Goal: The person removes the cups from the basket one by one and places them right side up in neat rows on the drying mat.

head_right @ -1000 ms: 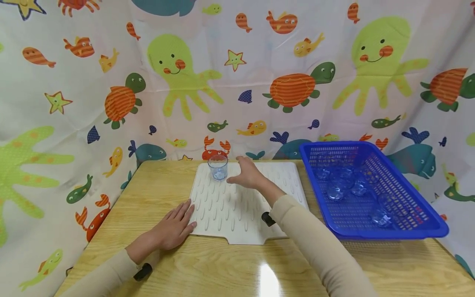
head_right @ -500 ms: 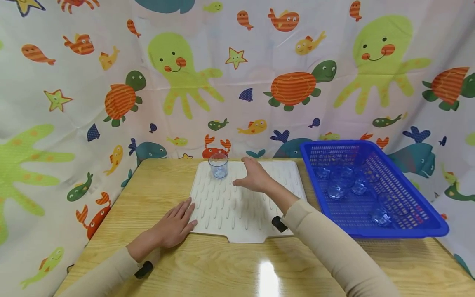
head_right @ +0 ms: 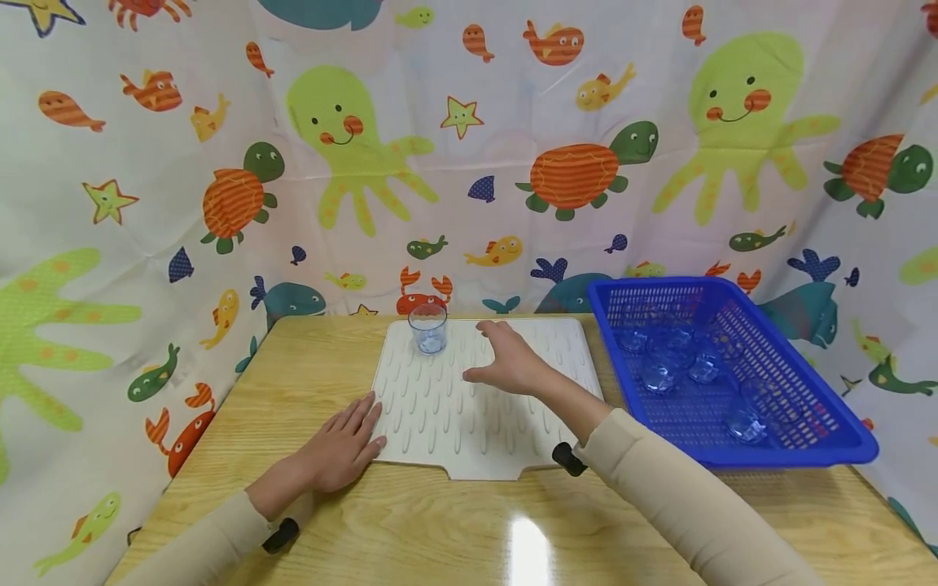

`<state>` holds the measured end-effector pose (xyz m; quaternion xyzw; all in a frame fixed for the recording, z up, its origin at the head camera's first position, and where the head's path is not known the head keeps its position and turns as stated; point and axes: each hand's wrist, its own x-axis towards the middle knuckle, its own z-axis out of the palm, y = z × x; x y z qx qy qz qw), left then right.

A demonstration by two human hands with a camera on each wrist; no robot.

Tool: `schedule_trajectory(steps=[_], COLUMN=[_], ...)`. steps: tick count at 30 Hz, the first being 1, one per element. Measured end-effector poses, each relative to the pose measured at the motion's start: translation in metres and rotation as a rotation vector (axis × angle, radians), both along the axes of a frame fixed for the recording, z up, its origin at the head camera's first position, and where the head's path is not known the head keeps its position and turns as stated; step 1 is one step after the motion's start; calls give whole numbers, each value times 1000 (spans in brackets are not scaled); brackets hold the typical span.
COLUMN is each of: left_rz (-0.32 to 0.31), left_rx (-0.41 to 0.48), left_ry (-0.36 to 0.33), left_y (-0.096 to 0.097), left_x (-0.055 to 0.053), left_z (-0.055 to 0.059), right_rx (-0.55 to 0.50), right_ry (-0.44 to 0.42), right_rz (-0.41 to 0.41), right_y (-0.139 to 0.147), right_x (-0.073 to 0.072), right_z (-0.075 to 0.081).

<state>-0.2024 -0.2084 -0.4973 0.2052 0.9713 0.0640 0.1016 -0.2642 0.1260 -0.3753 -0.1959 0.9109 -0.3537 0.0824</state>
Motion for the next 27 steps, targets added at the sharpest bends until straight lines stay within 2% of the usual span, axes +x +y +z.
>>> schedule_trajectory(steps=[11,19,27], left_rz=[6,-1,12], left_rx=[-8,28,17], left_ry=[14,4,7], left_y=[-3,-2,-3], left_x=[-3,1,0], left_z=[-6,-2,-3], right_rx=[-29,-21,18], right_ry=[73,95,151], right_rz=[5,0,-18], right_y=[28,46,70], right_x=[19,33,48], right_z=[9,14,16])
